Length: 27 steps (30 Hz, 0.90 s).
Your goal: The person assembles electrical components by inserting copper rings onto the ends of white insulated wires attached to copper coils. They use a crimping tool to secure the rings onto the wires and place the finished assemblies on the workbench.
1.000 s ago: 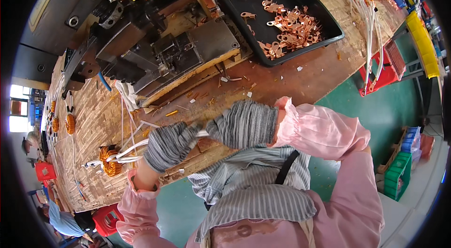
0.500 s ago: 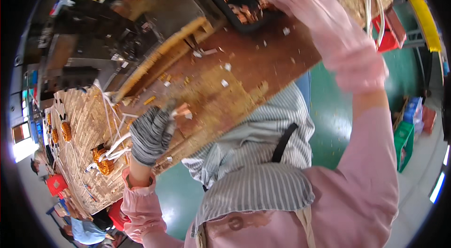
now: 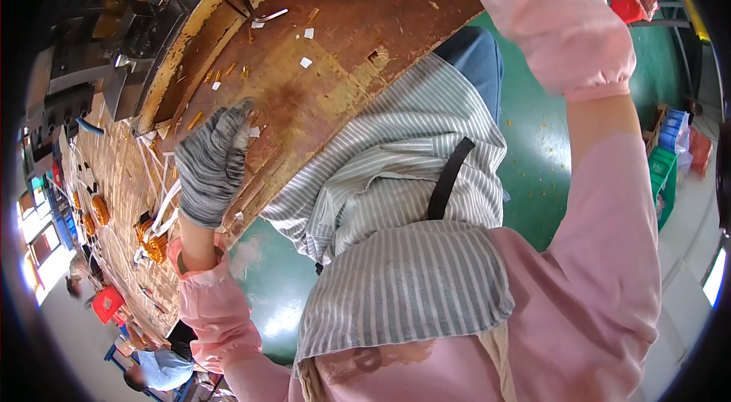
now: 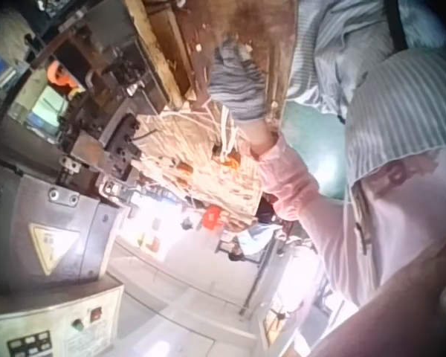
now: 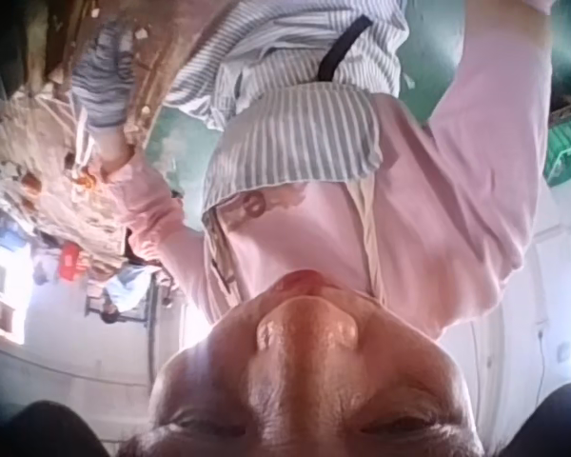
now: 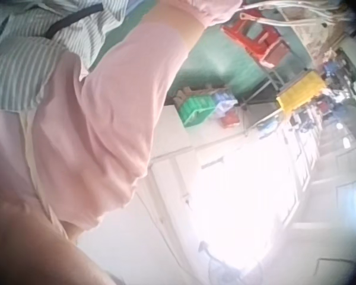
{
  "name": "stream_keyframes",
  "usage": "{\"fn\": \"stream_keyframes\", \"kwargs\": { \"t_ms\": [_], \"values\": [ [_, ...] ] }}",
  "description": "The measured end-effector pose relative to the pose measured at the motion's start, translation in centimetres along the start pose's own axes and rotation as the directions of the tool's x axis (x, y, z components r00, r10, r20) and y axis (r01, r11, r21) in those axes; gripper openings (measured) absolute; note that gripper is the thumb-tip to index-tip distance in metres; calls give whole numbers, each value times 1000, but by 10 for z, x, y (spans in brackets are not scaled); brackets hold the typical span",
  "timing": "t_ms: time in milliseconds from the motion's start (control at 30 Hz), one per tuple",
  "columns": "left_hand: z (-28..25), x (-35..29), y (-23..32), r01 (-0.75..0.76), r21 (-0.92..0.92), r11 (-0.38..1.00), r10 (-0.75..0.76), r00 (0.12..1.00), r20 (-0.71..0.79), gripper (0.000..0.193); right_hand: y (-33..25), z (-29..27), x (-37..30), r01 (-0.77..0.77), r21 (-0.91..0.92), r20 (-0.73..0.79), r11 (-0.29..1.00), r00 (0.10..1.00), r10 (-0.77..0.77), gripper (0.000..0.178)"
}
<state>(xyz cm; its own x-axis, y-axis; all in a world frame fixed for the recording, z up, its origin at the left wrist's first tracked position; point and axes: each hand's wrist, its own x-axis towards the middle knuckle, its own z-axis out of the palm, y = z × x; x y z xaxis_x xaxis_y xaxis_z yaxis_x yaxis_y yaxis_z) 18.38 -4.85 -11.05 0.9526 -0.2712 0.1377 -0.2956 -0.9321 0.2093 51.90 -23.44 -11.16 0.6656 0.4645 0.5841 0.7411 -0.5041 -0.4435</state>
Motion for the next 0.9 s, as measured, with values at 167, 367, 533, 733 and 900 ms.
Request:
{"fn": "stream_keyframes", "kwargs": {
  "t_ms": [167, 367, 533, 733, 900],
  "values": [
    [-18, 15, 14, 29, -283, 959, 30, 979, 202, 23, -6, -22, -20, -85, 254, -95, 964, 989, 112, 25],
    [-15, 2, 1, 288, -676, 678, -118, 951, 287, 46, -104, -44, -96, -212, 464, 262, 860, 960, 95, 24],
    [-19, -9, -7, 226, -670, 707, -82, 968, 239, 41, -128, -30, -161, -568, 690, 565, 449, 810, 155, 14],
    [-19, -8, -1, 216, -567, 795, -126, 973, 194, 25, -151, -18, -182, -660, 691, 645, 295, 747, 161, 13],
    [-13, -10, -6, 137, -694, 707, -92, 991, 102, 25, -154, -10, -195, -659, 690, 653, 299, 745, 135, 15]
  ]
}}
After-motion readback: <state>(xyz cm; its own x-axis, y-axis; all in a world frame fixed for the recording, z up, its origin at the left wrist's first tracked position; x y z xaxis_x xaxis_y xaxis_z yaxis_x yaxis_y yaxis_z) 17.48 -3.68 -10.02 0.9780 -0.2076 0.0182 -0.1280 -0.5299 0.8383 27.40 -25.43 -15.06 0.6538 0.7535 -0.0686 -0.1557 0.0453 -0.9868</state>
